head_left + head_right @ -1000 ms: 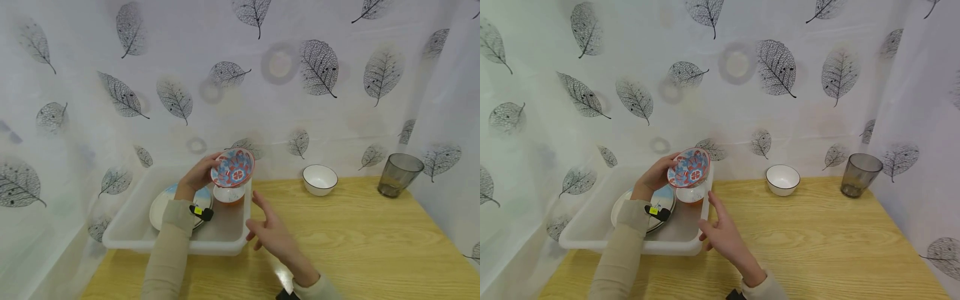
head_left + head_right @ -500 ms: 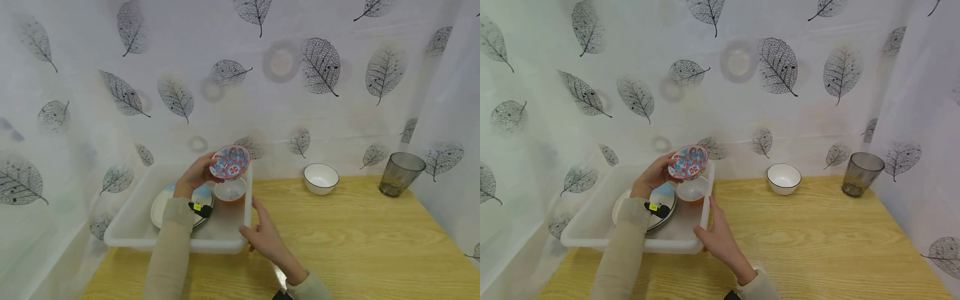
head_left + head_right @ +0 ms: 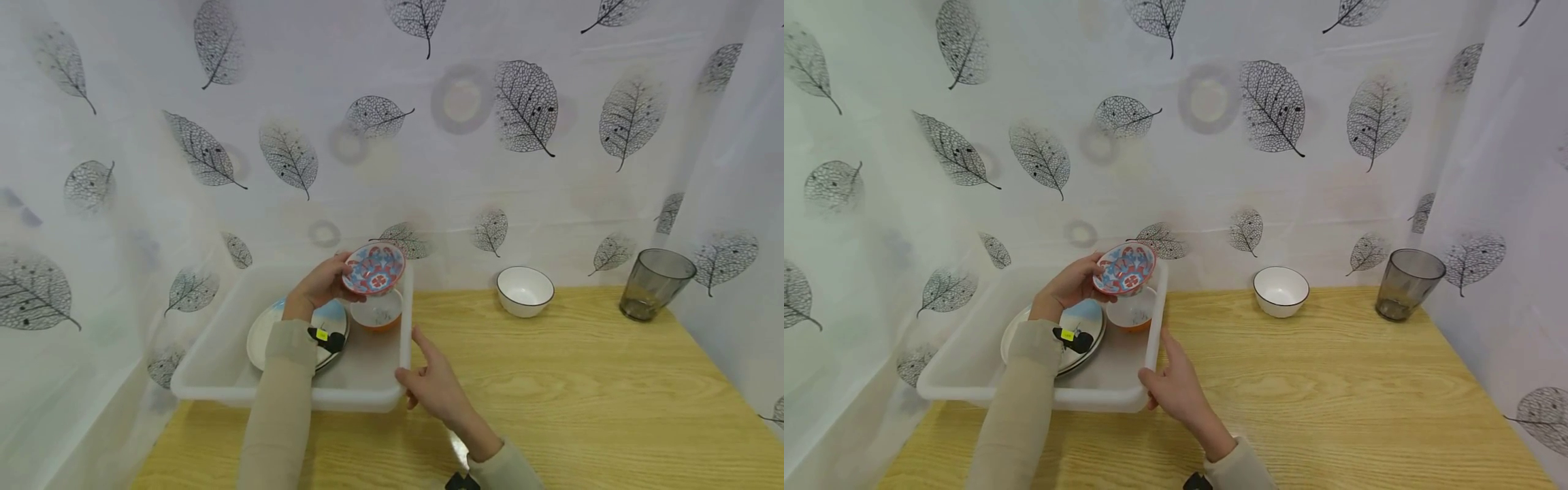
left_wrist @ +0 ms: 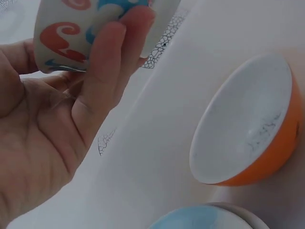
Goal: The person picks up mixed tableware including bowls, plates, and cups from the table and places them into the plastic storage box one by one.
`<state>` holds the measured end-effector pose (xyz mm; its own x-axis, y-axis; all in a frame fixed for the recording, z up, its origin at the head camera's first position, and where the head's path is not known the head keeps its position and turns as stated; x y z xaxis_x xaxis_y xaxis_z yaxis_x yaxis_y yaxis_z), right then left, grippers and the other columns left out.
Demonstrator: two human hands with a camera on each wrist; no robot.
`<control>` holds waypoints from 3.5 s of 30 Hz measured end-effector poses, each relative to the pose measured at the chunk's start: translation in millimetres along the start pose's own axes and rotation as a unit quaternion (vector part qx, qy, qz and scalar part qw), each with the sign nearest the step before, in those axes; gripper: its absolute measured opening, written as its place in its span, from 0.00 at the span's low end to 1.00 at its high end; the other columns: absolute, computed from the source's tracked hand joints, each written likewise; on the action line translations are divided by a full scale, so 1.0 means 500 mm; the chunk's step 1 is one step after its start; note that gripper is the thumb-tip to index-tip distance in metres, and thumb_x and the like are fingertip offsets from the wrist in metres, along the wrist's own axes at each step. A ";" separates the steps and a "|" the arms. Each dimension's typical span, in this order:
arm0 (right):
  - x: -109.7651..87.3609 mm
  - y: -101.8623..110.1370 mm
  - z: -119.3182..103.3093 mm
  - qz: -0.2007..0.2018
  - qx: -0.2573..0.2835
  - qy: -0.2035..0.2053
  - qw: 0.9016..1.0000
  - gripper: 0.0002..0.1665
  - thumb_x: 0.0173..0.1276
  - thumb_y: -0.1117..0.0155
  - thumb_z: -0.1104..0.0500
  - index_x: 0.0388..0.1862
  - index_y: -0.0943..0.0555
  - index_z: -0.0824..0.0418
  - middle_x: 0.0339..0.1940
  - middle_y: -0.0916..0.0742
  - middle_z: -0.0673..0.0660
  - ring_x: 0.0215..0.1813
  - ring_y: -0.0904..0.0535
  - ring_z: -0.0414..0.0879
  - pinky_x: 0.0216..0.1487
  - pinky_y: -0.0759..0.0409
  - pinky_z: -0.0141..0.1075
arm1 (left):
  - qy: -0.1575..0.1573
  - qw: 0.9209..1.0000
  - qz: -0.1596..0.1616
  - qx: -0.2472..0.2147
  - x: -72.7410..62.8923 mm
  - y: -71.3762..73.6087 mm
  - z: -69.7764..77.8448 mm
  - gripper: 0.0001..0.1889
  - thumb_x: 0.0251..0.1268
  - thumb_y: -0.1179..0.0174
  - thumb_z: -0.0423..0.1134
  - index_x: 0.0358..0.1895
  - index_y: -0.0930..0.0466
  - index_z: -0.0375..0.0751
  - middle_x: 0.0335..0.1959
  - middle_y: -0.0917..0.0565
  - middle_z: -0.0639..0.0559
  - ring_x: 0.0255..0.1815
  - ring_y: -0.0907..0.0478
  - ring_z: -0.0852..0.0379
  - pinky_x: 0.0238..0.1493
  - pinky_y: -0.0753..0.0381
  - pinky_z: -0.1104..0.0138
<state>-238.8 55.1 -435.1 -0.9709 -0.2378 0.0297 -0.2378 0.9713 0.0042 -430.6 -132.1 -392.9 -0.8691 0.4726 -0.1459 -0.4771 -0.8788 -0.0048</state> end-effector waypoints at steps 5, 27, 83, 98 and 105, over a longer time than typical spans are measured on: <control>0.002 -0.004 0.000 -0.017 0.006 -0.006 1.000 0.48 0.68 0.42 0.68 0.80 0.55 0.69 0.16 0.23 0.53 0.14 0.29 0.41 0.18 0.22 0.38 | 0.018 1.000 0.005 0.013 0.001 0.004 -0.007 0.26 0.72 0.63 0.29 0.73 0.44 0.35 0.40 0.19 0.43 0.32 0.13 0.43 0.41 0.14 0.53; -0.001 -0.012 0.012 -0.036 0.031 -0.007 0.999 0.47 0.72 0.47 0.67 0.80 0.61 0.68 0.28 0.17 0.60 0.19 0.25 0.43 0.21 0.17 0.49 | 0.083 0.996 -0.008 0.020 -0.007 0.023 -0.047 0.32 0.77 0.57 0.29 0.80 0.53 0.45 0.59 0.29 0.29 0.40 0.14 0.40 0.36 0.14 0.63; -0.004 -0.012 0.014 -0.047 0.036 -0.001 0.998 0.46 0.74 0.48 0.66 0.80 0.62 0.68 0.57 0.22 0.73 0.29 0.17 0.50 0.24 0.16 0.43 | 0.142 0.972 0.107 0.151 -0.004 0.006 -0.061 0.21 0.70 0.50 0.24 0.64 0.31 0.20 0.42 0.19 0.30 0.21 0.16 0.53 0.30 0.14 0.65; 0.000 -0.010 0.024 -0.051 0.031 -0.001 0.998 0.46 0.74 0.49 0.66 0.81 0.63 0.66 0.67 0.30 0.77 0.31 0.18 0.47 0.26 0.15 0.42 | 0.134 0.967 0.129 0.175 0.000 0.007 -0.065 0.20 0.66 0.49 0.22 0.62 0.28 0.20 0.44 0.19 0.29 0.20 0.17 0.54 0.29 0.15 0.67; 0.001 -0.011 0.023 -0.051 0.033 0.003 0.998 0.46 0.75 0.49 0.66 0.81 0.62 0.66 0.68 0.31 0.77 0.31 0.17 0.46 0.26 0.15 0.46 | 0.134 0.967 0.129 0.172 0.003 0.009 -0.073 0.21 0.66 0.49 0.21 0.63 0.29 0.21 0.44 0.20 0.30 0.22 0.17 0.53 0.30 0.15 0.65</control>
<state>-238.2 49.6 -446.7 -0.9411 -0.3360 0.0390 -0.3378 0.9394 -0.0578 -429.1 -137.9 -429.3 -0.9224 0.1653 -0.3492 -0.3031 -0.8701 0.3887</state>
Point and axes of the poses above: each hand's wrist, its own x-axis towards the middle knuckle, its own y-axis out of the back of the hand, z = x × y, the point moved 6 cm from there along x, towards the middle knuckle
